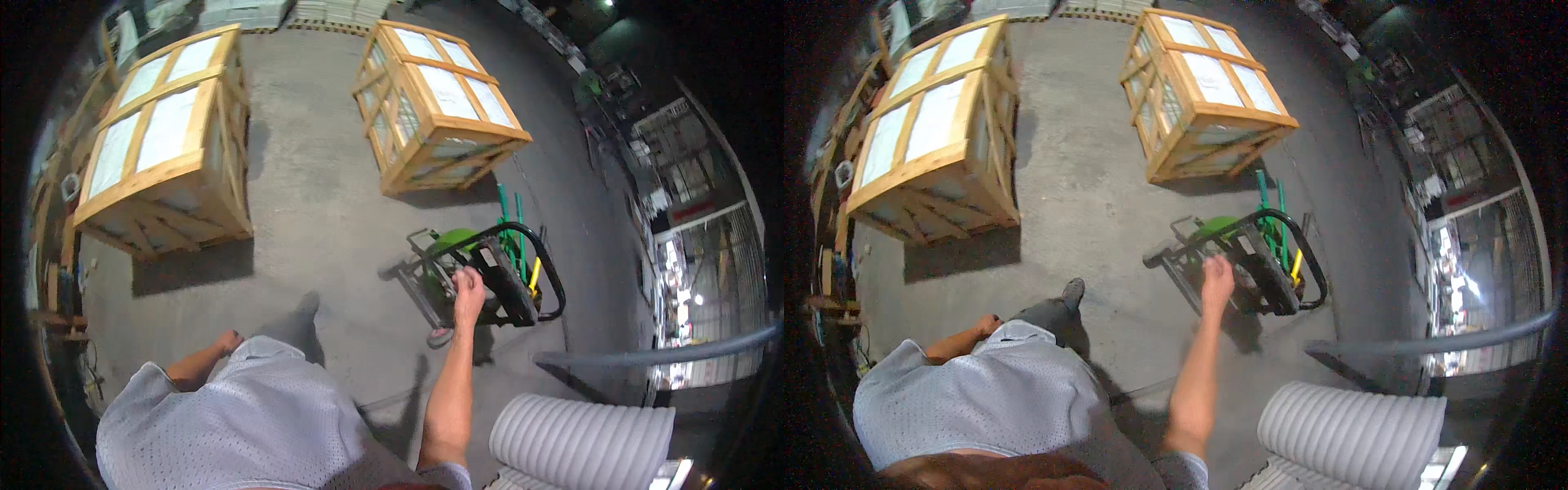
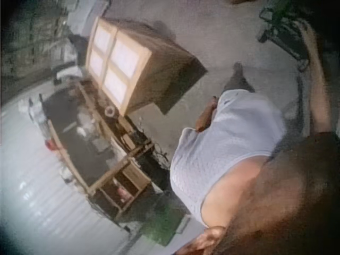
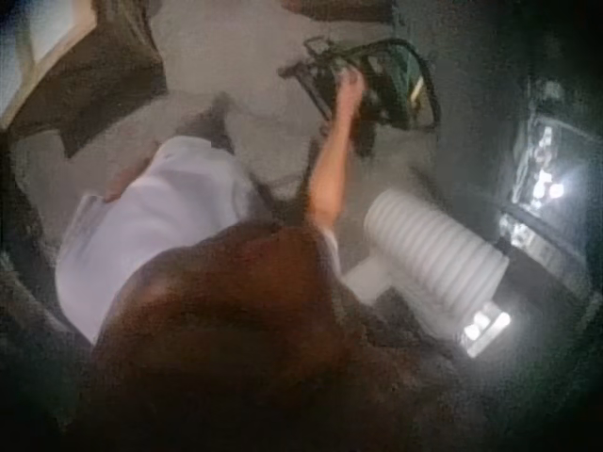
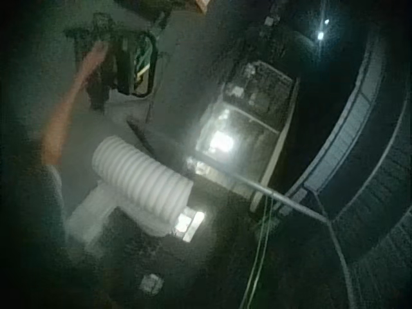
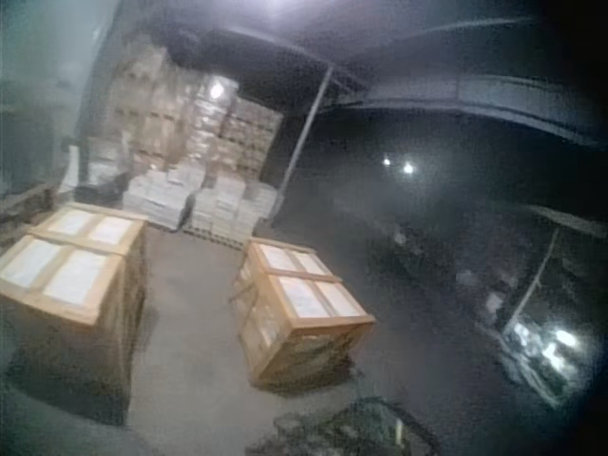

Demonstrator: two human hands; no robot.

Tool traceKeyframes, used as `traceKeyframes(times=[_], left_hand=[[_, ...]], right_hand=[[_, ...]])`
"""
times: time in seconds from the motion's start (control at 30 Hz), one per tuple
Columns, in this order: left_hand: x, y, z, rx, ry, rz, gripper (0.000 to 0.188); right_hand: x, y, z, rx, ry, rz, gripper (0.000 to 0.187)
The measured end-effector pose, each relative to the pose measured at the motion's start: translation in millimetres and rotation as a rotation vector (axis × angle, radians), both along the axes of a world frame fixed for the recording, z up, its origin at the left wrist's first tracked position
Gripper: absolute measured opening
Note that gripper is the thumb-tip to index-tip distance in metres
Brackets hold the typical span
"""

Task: The person uses a green handheld strapping tool to wrap and tension green plastic straps around two wooden crates. They pull the strap from a dispenser, loop it around each crate, and secure it with the tool.

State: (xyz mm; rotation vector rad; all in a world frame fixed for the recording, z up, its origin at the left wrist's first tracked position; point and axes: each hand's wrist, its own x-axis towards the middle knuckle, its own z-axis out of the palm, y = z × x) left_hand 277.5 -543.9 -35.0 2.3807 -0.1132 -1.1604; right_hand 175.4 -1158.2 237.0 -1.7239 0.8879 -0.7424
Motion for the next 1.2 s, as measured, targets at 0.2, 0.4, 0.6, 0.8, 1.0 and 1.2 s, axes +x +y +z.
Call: traceKeyframes(times=[0.2,0.4,0.6,0.8,1.0,1.2], left_hand=[[104,-93,12,0.023,0.179,-0.026,0.035],[142,-172,60,-0.184,0.010,0.238,0.033],[44,-165,55,-0.071,0.054,0.457,0.034],[-123,-139,19,0.252,0.314,0.368,0.037],[-143,-162,24,0.174,0.137,0.243,0.037],[-67,-208,43,0.027,0.066,0.450,0.036]], right_hand=[[33,-102,58,-0.304,0.135,-0.125,0.031],[39,-218,71,-0.541,0.384,-0.170,0.046],[65,-293,42,-0.769,1.024,-0.133,0.061],[54,-355,39,-0.613,0.964,0.271,0.072],[47,-352,36,-0.585,0.937,0.383,0.071],[19,-267,52,-0.487,0.932,0.516,0.060]])
